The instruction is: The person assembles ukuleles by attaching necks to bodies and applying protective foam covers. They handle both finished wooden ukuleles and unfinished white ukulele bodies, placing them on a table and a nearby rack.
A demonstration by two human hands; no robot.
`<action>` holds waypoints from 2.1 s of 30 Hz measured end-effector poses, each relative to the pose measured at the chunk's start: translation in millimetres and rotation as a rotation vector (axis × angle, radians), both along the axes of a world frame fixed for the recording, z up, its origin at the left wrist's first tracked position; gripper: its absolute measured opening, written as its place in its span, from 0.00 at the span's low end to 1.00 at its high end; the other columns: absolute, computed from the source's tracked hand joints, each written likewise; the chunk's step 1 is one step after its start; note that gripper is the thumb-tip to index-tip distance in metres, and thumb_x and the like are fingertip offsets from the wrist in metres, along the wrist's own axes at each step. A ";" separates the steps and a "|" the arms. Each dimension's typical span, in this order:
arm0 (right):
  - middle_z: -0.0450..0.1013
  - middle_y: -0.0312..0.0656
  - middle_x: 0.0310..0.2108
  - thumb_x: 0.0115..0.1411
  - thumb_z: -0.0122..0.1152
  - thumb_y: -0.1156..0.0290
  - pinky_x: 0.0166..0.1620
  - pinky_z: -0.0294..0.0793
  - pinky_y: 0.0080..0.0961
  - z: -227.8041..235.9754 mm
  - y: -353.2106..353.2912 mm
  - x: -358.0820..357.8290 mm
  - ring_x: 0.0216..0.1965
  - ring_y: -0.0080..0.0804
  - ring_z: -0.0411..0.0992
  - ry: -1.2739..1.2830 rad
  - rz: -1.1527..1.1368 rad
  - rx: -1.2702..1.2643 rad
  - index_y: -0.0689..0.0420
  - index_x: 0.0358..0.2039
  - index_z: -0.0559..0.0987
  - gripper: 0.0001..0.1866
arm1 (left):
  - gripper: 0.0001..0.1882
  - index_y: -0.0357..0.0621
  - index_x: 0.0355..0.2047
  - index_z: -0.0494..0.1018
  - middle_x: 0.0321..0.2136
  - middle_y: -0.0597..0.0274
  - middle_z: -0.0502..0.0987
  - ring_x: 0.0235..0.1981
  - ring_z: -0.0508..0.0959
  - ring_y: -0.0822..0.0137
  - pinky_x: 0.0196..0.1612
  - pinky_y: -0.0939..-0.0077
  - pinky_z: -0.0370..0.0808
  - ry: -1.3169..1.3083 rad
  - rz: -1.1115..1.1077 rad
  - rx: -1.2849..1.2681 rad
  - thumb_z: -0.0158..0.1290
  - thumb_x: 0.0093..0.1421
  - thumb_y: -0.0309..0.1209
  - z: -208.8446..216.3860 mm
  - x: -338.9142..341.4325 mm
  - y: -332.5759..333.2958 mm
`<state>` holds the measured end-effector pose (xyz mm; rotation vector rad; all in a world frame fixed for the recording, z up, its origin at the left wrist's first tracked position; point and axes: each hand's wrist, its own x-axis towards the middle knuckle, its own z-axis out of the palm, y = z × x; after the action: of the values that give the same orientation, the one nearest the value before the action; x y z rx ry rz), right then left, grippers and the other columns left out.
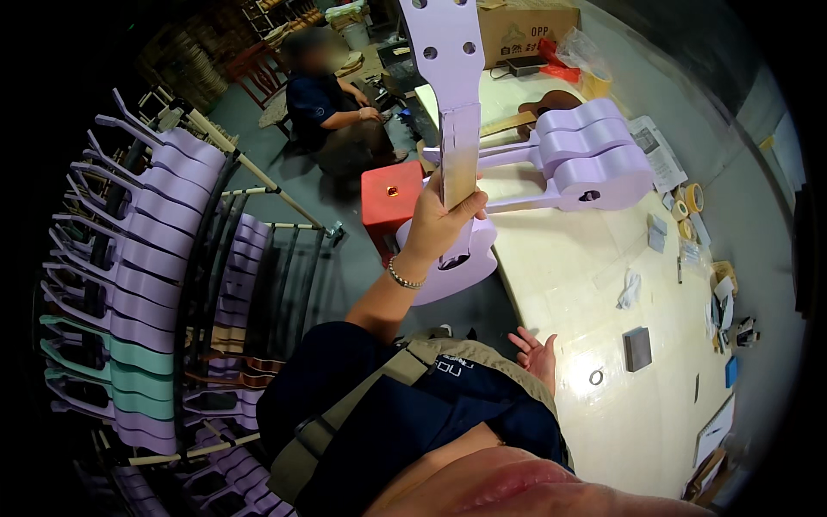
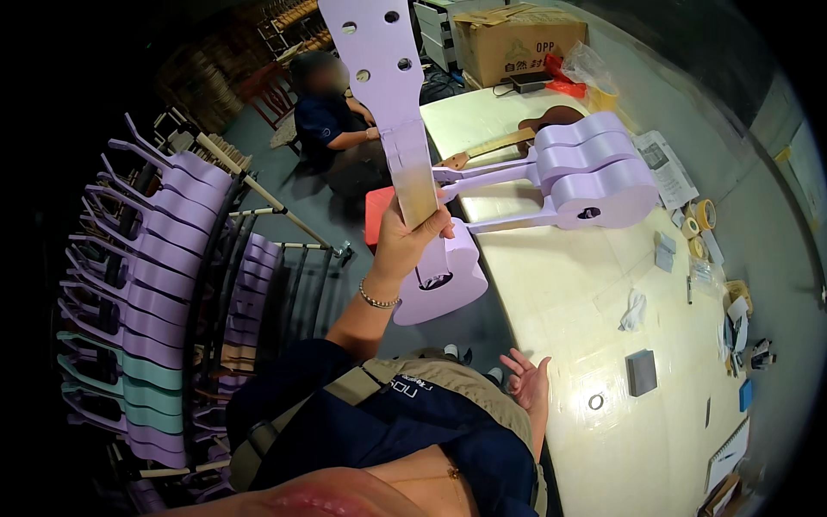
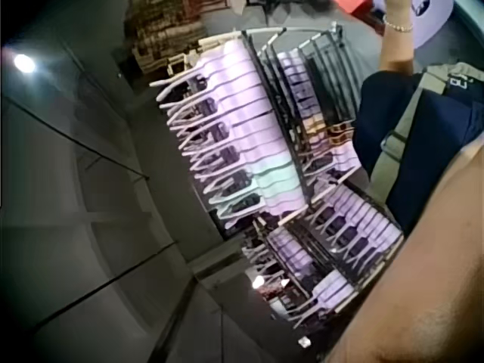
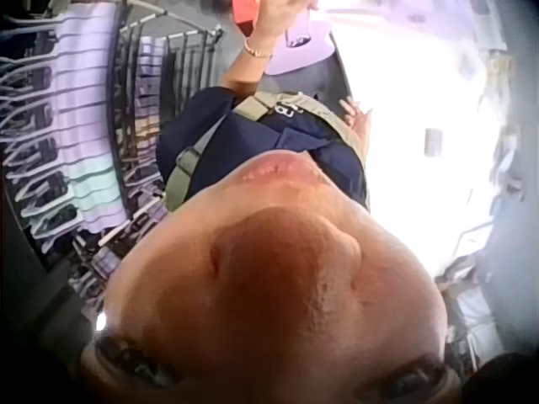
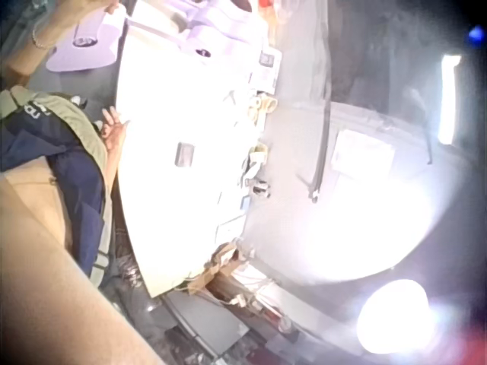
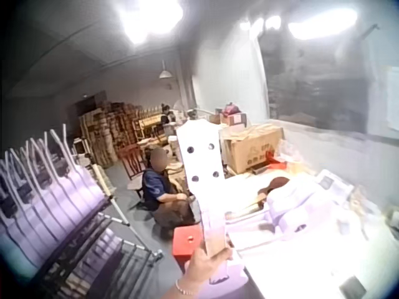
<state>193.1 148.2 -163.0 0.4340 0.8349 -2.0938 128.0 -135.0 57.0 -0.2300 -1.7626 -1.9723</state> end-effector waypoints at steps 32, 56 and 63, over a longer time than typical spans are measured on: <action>0.65 0.40 0.43 0.36 0.66 0.58 0.49 0.64 0.30 49.5 31.9 -27.0 0.46 0.34 0.64 0.435 -0.682 0.222 0.58 0.49 0.62 0.39 | 0.46 0.40 0.57 0.48 0.54 0.44 0.54 0.59 0.46 0.49 0.58 0.52 0.38 0.292 0.882 -1.147 0.57 0.45 0.48 -15.9 -14.6 8.8; 0.45 0.45 0.59 0.46 0.60 0.60 0.59 0.46 0.41 180.1 -100.1 -229.5 0.60 0.38 0.45 1.203 -0.670 1.010 0.56 0.55 0.56 0.38 | 0.12 0.42 0.28 0.70 0.25 0.70 0.70 0.29 0.69 0.78 0.32 0.82 0.67 -0.554 -0.596 -0.433 0.60 0.43 0.26 -65.6 -231.0 -180.2; 0.48 0.43 0.57 0.53 0.52 0.74 0.53 0.60 0.33 129.4 -96.7 -175.3 0.57 0.38 0.54 0.649 -0.616 1.204 0.60 0.50 0.65 0.22 | 0.24 0.32 0.32 0.69 0.29 0.47 0.74 0.30 0.75 0.55 0.34 0.69 0.71 -0.253 0.081 -0.957 0.62 0.40 0.39 -99.3 -372.9 -165.6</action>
<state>17.9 51.5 -33.6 0.6777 2.6330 -2.0264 -245.0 -300.6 -42.3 -0.2103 -2.7124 -0.9888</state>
